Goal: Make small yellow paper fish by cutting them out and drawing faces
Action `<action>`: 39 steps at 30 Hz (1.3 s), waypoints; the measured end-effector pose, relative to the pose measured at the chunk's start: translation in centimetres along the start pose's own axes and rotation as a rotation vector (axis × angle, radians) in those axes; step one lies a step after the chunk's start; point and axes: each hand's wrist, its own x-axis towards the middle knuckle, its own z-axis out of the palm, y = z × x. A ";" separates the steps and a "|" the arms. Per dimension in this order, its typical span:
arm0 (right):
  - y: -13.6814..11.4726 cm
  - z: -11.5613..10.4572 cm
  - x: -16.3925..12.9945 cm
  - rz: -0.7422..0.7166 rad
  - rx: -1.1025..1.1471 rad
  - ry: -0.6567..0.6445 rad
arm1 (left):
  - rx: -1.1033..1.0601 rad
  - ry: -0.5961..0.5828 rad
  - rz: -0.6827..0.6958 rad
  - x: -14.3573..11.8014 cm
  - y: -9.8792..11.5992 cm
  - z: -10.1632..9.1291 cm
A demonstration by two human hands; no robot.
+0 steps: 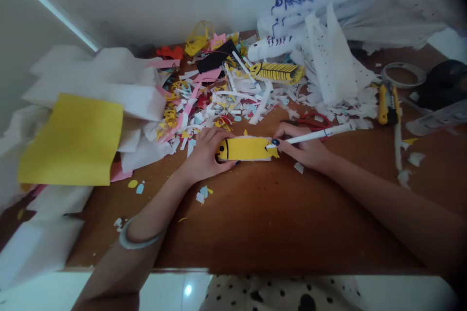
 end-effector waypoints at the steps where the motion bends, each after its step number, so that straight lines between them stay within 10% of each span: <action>1: 0.0 0.0 0.0 0.003 0.002 -0.008 | 0.003 0.004 0.002 0.0 0.0 0.0; 25: 0.6 0.0 -0.1 0.119 0.199 0.061 | -0.013 -0.008 -0.004 0.1 0.1 0.1; 39: 0.5 0.3 -0.3 0.082 -0.051 0.059 | 0.011 -0.008 0.002 0.0 0.0 0.1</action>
